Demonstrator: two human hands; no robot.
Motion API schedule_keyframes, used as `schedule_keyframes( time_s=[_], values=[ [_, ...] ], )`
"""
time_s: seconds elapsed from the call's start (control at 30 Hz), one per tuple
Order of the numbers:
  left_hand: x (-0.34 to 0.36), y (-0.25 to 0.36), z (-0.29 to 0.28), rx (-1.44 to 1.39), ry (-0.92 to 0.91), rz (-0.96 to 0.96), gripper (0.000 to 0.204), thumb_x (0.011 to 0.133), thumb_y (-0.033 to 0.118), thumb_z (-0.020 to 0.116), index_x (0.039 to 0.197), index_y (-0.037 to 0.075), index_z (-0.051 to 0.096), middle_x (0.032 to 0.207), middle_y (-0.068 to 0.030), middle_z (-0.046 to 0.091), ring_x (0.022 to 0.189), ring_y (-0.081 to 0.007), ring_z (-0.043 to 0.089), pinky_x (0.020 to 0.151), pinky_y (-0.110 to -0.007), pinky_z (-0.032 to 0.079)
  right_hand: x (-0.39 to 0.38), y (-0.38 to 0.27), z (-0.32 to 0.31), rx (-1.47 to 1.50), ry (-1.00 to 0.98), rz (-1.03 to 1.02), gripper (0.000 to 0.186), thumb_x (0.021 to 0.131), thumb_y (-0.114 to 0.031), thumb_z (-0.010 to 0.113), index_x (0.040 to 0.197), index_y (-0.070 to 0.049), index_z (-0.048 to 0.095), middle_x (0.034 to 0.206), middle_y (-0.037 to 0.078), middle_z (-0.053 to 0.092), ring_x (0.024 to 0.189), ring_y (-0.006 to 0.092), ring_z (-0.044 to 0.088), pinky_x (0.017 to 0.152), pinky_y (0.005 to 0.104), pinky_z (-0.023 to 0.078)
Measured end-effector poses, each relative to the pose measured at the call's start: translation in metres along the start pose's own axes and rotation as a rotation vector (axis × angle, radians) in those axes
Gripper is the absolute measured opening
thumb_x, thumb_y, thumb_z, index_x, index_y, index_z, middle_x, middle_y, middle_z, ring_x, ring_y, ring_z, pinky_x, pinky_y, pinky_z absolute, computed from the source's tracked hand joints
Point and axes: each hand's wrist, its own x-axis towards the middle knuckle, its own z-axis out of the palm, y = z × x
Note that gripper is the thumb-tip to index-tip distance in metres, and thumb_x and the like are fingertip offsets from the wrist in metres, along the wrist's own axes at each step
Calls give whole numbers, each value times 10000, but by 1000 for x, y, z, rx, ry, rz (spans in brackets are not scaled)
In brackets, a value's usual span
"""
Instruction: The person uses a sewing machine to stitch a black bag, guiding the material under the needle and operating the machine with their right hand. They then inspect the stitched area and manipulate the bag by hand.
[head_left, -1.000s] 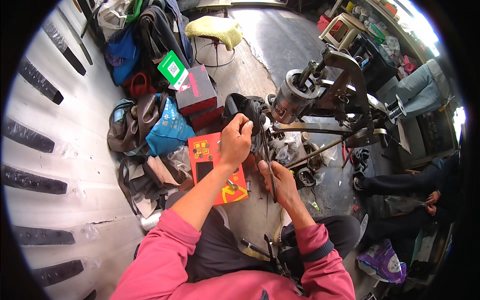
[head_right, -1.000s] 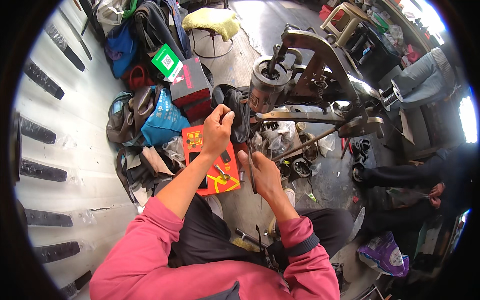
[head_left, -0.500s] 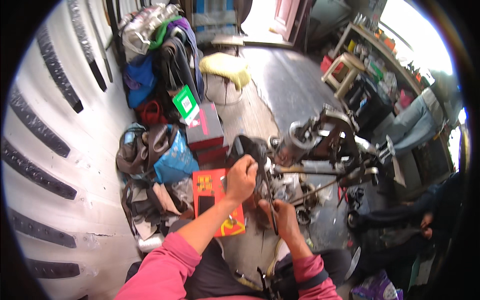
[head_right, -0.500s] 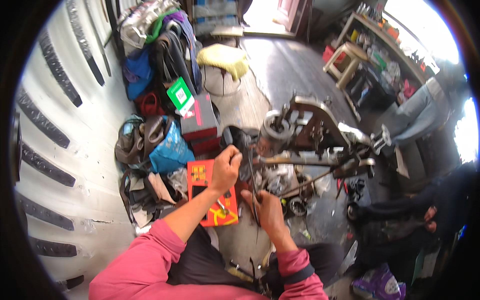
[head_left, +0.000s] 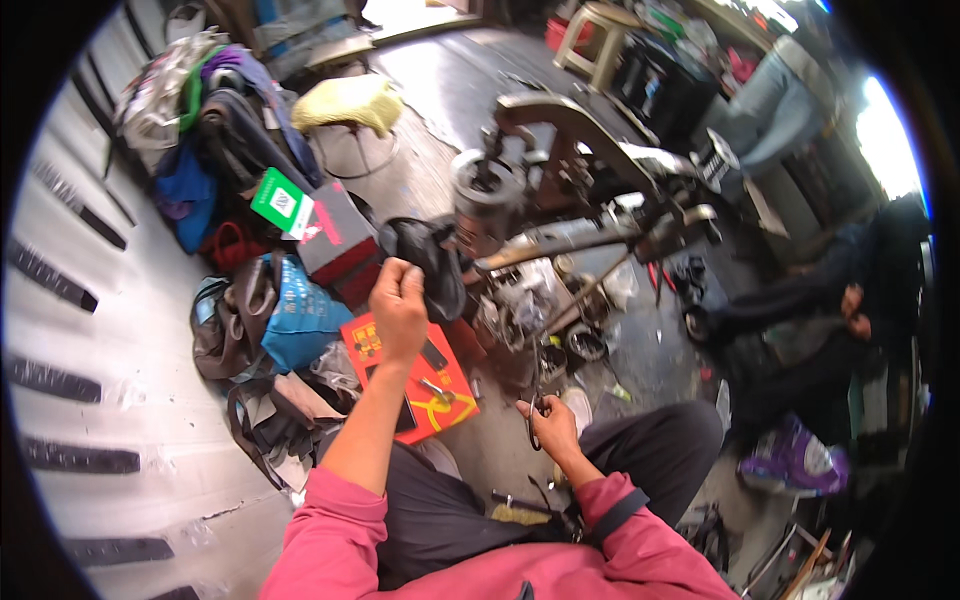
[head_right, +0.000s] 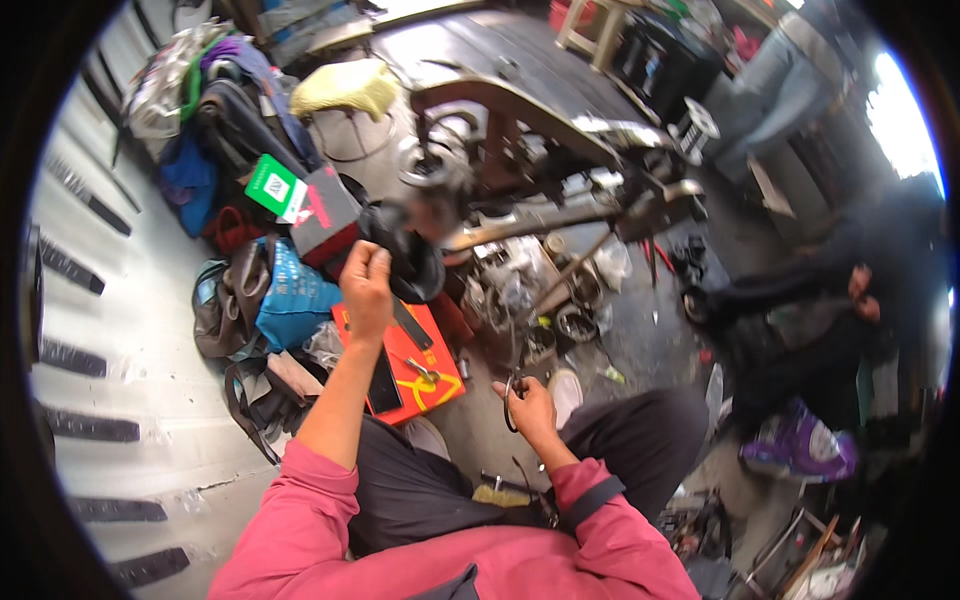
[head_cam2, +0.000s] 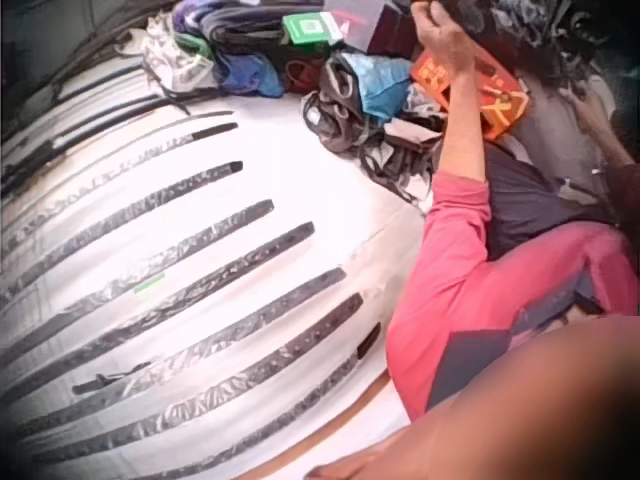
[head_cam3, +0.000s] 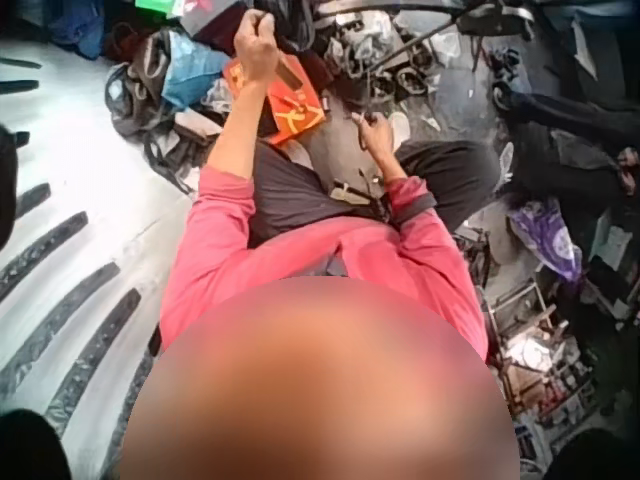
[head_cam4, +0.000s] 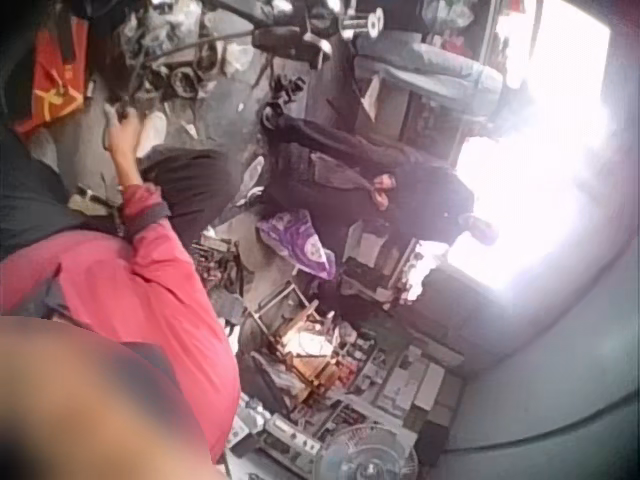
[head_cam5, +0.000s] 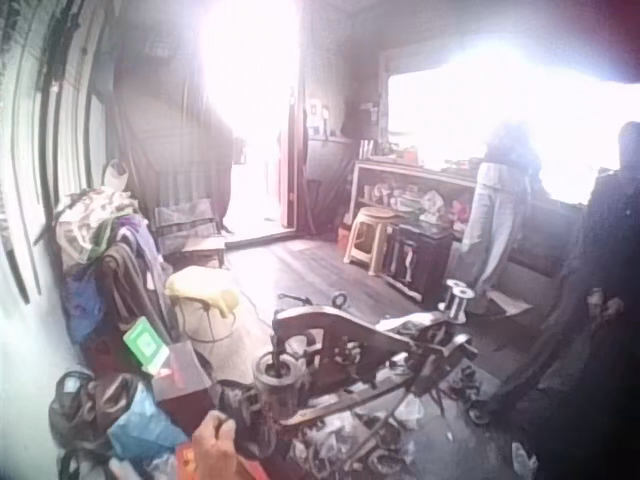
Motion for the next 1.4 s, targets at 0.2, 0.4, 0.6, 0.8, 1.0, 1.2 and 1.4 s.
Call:
schedule_keyframes(
  time_s=[0.2, 0.4, 0.6, 0.8, 1.0, 1.2, 1.4],
  values=[
    [-3, 0, -7, -39, -65, -124, 174, 1033, 87, 582, 871, 41, 535, 752, 55, 450, 701, -53, 392, 598, -254, 350, 53, 115, 25, -55, 46, 340, 416, 833, -378, 805, 1026, -21, 715, 973, 206, 755, 972, 354, 731, 852, 442, 544],
    [-8, 2, -9, 10, -41, -85, 175, 1032, 108, 601, 882, 49, 532, 736, 57, 432, 688, -37, 380, 582, -247, 326, 160, 105, 6, -213, 277, 174, 524, 825, -328, 818, 1205, 0, 669, 1060, 214, 746, 1009, 364, 721, 890, 443, 544],
    [-14, 4, -9, 30, -51, -122, 185, 1041, 130, 605, 895, 47, 526, 723, 50, 423, 668, -42, 371, 567, -248, 320, 189, 91, 10, -266, 384, -4, 453, 870, -249, 752, 1242, -6, 667, 1159, 213, 716, 1061, 428, 691, 948, 487, 532],
    [-33, 8, -12, 135, -107, -104, 163, 1040, 137, 601, 919, 48, 538, 757, 35, 453, 704, -53, 414, 615, -245, 351, 113, -13, 21, 656, -165, -141, 189, 1000, -109, 641, 1148, -10, 706, 947, 73, 730, 696, 89, 658, 607, 234, 518],
    [-87, 9, -18, 159, -226, -116, 107, 986, 61, 610, 918, -3, 557, 769, -84, 537, 678, -158, 514, 635, -308, 437, 84, -144, 5, 860, -579, 46, 578, 1005, -536, 629, 1212, 2, 674, 923, 27, 673, 696, 76, 635, 603, 222, 500],
    [-106, 2, -37, 284, -402, -80, 224, 926, 121, 679, 1143, 67, 699, 1045, -146, 727, 975, -355, 707, 807, -387, 546, 77, -169, 20, 488, -698, 6, 480, 986, -551, 639, 1068, -79, 673, 883, -4, 610, 702, 84, 600, 576, 241, 507],
    [-100, 16, -77, 437, -484, -253, 406, 854, 346, 798, 1093, 28, 716, 953, -157, 717, 905, -305, 705, 817, -405, 534, 55, -137, 40, 609, -778, 11, 285, 1026, -333, 665, 1076, -53, 651, 901, 13, 620, 716, 103, 674, 609, 255, 581]
  ],
)
